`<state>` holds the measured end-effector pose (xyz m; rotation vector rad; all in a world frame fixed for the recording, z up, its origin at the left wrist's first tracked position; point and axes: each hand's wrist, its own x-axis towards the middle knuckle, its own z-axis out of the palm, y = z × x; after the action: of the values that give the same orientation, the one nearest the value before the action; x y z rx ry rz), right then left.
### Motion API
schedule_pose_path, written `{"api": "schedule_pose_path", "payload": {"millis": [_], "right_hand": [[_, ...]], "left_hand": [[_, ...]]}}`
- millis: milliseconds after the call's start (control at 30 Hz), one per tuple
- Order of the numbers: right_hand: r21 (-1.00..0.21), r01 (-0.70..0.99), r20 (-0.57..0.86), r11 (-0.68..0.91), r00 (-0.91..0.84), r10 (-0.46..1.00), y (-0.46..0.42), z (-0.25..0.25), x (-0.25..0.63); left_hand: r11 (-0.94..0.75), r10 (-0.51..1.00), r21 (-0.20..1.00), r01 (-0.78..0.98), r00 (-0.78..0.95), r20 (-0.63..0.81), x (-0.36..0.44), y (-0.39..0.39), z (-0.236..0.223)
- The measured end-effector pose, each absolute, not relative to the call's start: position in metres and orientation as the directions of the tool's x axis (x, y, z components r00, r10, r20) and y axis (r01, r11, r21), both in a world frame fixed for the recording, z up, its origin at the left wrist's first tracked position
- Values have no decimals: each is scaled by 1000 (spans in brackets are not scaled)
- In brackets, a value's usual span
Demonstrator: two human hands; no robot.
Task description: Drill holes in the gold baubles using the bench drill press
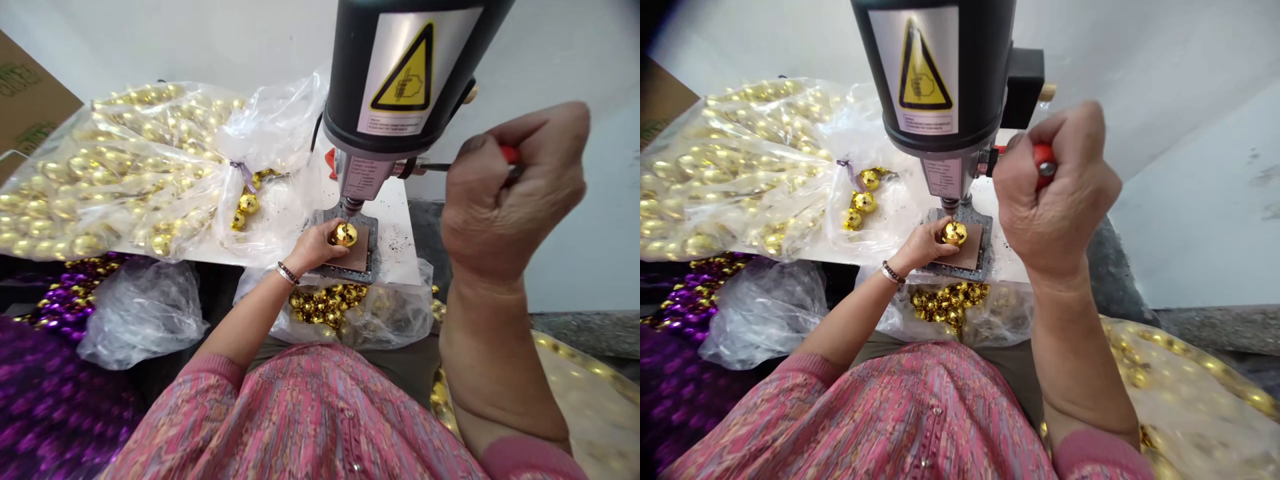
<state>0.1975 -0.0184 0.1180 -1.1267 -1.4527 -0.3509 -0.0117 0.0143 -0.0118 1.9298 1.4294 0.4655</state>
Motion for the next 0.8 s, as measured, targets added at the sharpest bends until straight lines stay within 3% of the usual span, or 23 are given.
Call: {"api": "schedule_pose_path", "payload": {"millis": [367,600,800], "right_hand": [[-140,858,959,495,-7,282,-37,78,207],[-356,816,884,456,136,447,-41,60,210],[-317,829,921,461,152,359,-36,39,209]], "left_hand": [[-195,936,697,690,343,-78,-14,17,-20],[-174,935,719,673,341,-93,-14,16,-19],[-160,932,759,631,350,-95,-15,16,-22]]}}
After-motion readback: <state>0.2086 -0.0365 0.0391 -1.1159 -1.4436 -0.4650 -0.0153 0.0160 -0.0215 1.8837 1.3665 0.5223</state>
